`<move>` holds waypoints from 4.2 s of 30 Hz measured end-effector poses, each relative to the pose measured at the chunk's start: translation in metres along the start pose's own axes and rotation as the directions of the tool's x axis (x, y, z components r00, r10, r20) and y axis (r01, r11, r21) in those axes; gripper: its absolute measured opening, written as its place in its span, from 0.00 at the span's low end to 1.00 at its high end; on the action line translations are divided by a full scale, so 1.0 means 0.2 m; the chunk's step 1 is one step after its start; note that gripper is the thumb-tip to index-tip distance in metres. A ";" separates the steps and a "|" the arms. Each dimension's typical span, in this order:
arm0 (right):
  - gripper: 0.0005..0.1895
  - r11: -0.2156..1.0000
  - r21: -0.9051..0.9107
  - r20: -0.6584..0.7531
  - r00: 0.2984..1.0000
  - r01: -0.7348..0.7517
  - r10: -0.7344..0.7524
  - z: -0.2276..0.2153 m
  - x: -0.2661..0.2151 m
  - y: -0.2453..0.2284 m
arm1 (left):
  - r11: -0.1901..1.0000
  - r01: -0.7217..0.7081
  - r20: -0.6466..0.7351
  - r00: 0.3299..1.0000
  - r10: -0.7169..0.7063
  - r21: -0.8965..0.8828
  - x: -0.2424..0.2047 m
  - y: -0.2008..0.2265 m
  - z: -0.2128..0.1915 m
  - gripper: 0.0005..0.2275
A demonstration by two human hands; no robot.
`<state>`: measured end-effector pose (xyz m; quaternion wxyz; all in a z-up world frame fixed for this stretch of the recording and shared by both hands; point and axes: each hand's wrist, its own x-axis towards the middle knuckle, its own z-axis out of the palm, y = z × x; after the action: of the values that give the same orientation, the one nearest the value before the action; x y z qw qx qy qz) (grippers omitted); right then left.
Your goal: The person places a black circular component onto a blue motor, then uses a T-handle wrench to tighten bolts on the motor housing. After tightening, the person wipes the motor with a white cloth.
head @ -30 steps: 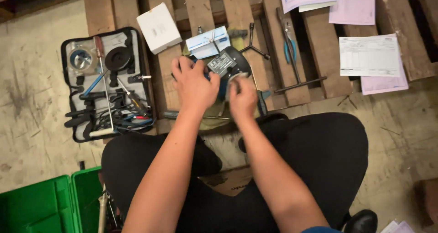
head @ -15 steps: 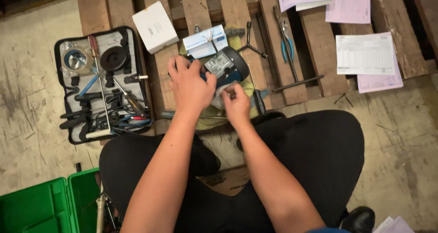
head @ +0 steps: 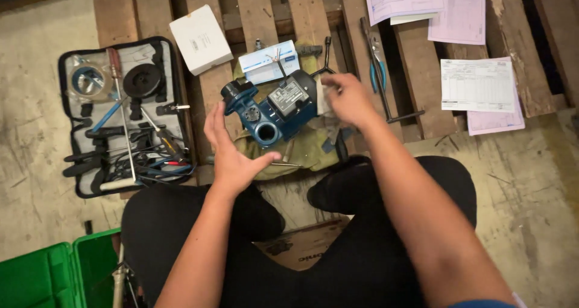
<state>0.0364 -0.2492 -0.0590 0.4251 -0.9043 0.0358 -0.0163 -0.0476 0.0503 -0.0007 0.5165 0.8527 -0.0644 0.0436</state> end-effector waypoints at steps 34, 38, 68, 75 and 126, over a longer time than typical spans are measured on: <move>0.33 0.979 0.004 0.305 0.932 -0.206 0.195 0.04 0.15 -0.43 | 0.846 -0.147 -0.221 0.975 0.035 -0.512 0.41 -0.35 0.16 0.55; 0.33 0.967 -0.071 0.301 0.919 -0.245 0.255 -0.05 0.07 -0.56 | 0.887 -0.063 -0.214 0.976 -0.041 -0.457 0.39 -0.34 0.11 0.50; 0.31 0.905 -0.324 0.372 0.842 -0.276 0.390 0.01 0.02 -0.61 | 0.653 0.506 -0.047 0.769 -0.637 -0.564 0.42 -0.49 0.14 0.37; 0.28 0.906 -0.322 0.288 0.883 -0.275 0.371 0.10 0.05 -0.44 | 0.650 0.710 -0.031 0.668 -0.743 -0.271 0.47 -0.33 0.10 0.36; 0.07 0.673 -0.561 -0.082 0.777 0.482 -0.624 0.55 0.00 -0.29 | 0.817 0.465 0.096 0.882 -0.462 -0.341 0.24 -0.35 0.08 0.29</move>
<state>0.0451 -0.1273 -0.0851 0.1354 -0.9393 -0.1824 -0.2572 0.0105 0.0651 -0.0622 0.6562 0.7355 0.1359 -0.0992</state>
